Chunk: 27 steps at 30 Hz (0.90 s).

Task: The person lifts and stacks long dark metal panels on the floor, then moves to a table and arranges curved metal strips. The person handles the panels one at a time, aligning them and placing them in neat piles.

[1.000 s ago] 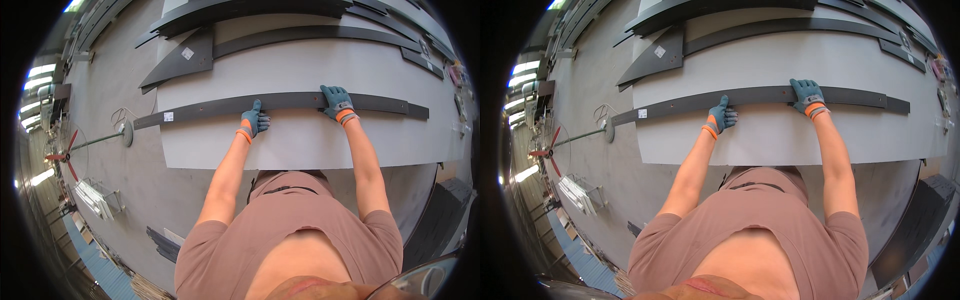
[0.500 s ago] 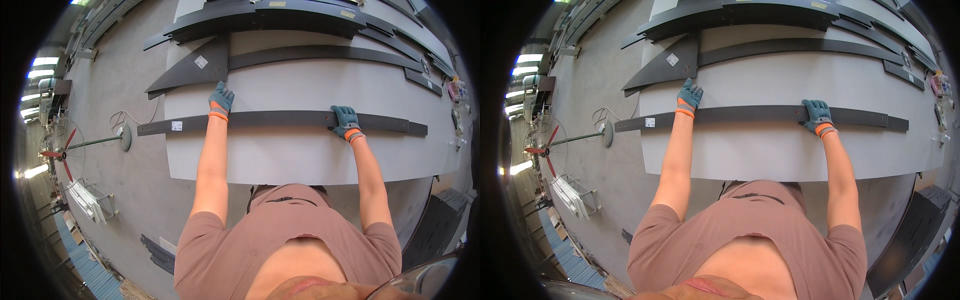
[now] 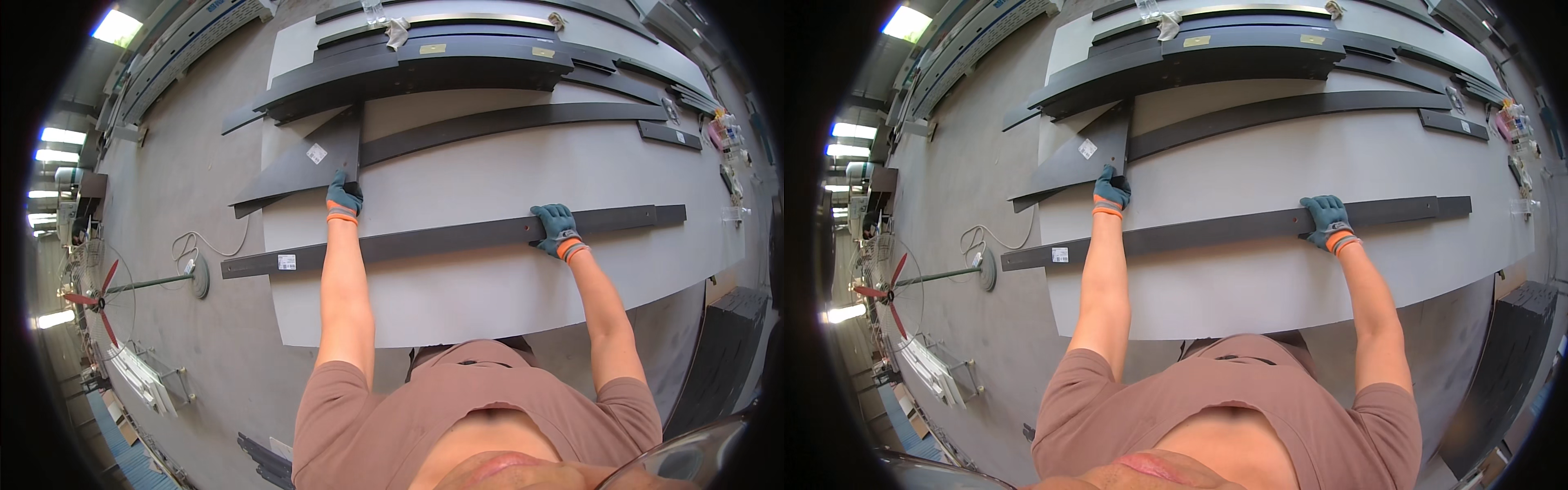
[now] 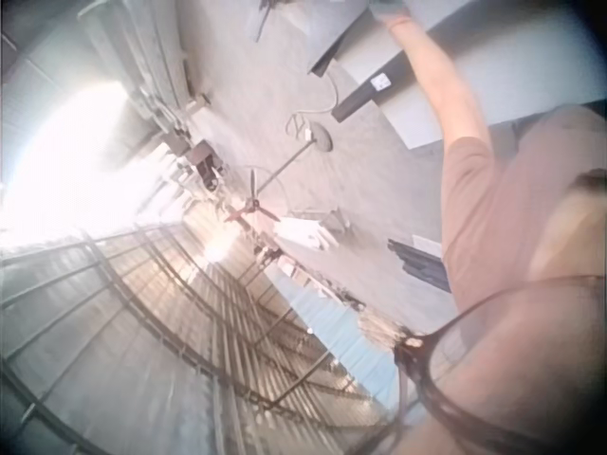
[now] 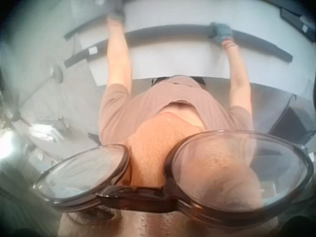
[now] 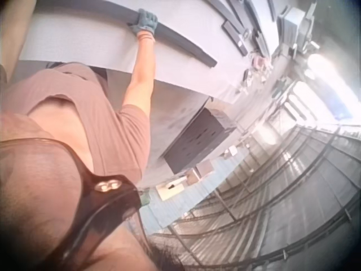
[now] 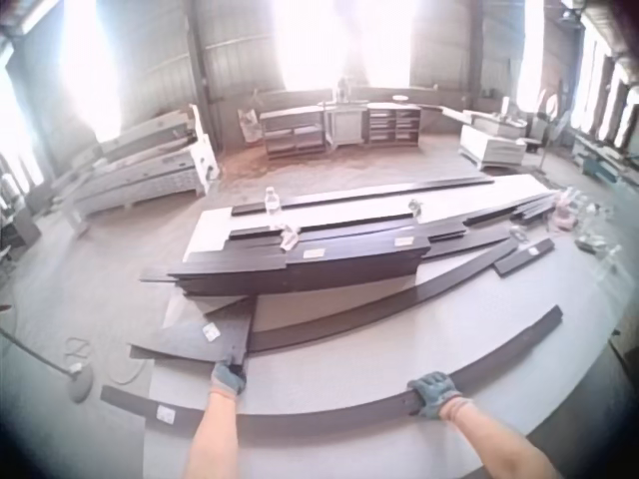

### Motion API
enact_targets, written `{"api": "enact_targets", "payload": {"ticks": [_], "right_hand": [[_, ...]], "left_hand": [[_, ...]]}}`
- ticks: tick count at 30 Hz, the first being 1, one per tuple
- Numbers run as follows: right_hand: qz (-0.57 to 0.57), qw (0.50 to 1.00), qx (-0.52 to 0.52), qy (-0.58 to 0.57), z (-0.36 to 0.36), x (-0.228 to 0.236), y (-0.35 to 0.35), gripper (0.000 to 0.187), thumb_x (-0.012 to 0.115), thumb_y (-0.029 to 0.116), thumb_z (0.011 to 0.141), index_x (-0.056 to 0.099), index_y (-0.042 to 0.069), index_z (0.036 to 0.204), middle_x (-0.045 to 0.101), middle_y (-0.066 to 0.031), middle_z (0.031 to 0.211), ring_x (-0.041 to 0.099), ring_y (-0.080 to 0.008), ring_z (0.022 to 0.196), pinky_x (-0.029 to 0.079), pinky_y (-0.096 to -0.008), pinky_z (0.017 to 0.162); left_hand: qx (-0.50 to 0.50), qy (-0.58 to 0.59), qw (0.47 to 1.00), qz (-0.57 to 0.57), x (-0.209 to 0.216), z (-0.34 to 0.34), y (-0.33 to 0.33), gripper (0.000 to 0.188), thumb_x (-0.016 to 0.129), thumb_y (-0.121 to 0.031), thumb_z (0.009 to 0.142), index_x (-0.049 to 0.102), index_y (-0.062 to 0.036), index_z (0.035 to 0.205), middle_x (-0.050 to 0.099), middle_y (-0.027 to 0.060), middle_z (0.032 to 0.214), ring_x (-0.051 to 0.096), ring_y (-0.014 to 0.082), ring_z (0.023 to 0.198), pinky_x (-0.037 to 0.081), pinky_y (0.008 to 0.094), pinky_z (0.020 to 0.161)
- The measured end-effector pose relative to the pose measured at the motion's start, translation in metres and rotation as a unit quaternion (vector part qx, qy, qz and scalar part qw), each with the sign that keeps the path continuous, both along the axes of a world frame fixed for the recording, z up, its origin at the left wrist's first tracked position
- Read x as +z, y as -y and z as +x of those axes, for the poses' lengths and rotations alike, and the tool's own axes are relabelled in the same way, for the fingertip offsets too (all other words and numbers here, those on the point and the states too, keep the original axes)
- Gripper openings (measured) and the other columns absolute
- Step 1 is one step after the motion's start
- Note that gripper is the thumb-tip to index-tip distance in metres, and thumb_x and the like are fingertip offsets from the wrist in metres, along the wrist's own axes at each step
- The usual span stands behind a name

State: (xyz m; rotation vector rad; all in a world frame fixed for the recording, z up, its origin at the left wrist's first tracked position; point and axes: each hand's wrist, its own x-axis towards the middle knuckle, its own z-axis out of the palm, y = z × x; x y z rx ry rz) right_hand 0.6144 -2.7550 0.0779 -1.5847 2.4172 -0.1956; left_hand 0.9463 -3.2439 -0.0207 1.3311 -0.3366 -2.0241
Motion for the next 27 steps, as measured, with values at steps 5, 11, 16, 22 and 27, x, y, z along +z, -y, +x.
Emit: {"api": "enact_targets", "payload": {"ticks": [5, 11, 16, 22, 27], "right_hand": [[0.016, 1.0, -0.01, -0.004, 0.001, -0.002, -0.004, 0.09, 0.097, 0.038, 0.054, 0.057, 0.018, 0.133, 0.06, -0.0078, 0.125, 0.054, -0.0302, 0.123, 0.04, -0.0438, 0.112], [0.009, 1.0, -0.011, 0.006, 0.002, -0.007, -0.001, 0.089, 0.095, 0.039, 0.057, 0.056, 0.017, 0.134, 0.06, -0.0085, 0.129, 0.054, -0.0311, 0.126, 0.039, -0.0455, 0.113], [0.052, 0.998, -0.024, 0.02, 0.003, 0.007, -0.002, 0.084, 0.09, 0.047, 0.064, 0.058, 0.016, 0.136, 0.061, -0.0126, 0.133, 0.052, -0.0331, 0.13, 0.036, -0.0465, 0.116], [0.004, 1.0, 0.02, -0.003, -0.01, -0.01, -0.014, 0.085, 0.087, 0.049, 0.063, 0.06, 0.014, 0.135, 0.064, -0.0119, 0.13, 0.057, -0.0318, 0.126, 0.04, -0.0435, 0.114], [-0.008, 1.0, 0.009, 0.01, -0.007, -0.012, -0.015, 0.083, 0.087, 0.048, 0.064, 0.059, 0.015, 0.135, 0.064, -0.0086, 0.131, 0.056, -0.0284, 0.127, 0.037, -0.0433, 0.115]], "left_hand": [[0.032, -0.055, 0.995, -0.072, 0.036, -0.015, -0.026, 0.016, 0.074, -0.018, 0.092, 0.07, -0.0176, 0.107, 0.07, 0.0009, 0.09, 0.07, 0.0241, 0.083, 0.061, 0.0432, 0.082], [-0.029, -0.135, 0.978, -0.157, 0.069, 0.035, -0.033, 0.022, 0.069, -0.017, 0.096, 0.07, -0.0117, 0.117, 0.075, 0.0089, 0.108, 0.074, 0.0246, 0.091, 0.064, 0.0377, 0.075], [-0.068, -0.13, 0.973, -0.176, 0.075, 0.063, -0.071, 0.022, 0.065, -0.023, 0.099, 0.069, -0.0127, 0.118, 0.076, 0.0112, 0.106, 0.075, 0.0238, 0.084, 0.064, 0.037, 0.069], [-0.104, -0.134, 0.956, -0.237, 0.102, 0.042, -0.151, 0.039, 0.059, -0.021, 0.104, 0.06, -0.003, 0.138, 0.072, 0.0102, 0.123, 0.072, 0.0206, 0.106, 0.061, 0.0332, 0.08], [-0.168, -0.108, 0.945, -0.26, 0.157, 0.017, -0.218, 0.039, 0.06, -0.022, 0.104, 0.06, -0.004, 0.139, 0.071, 0.0095, 0.126, 0.072, 0.0213, 0.105, 0.062, 0.033, 0.083]]}}
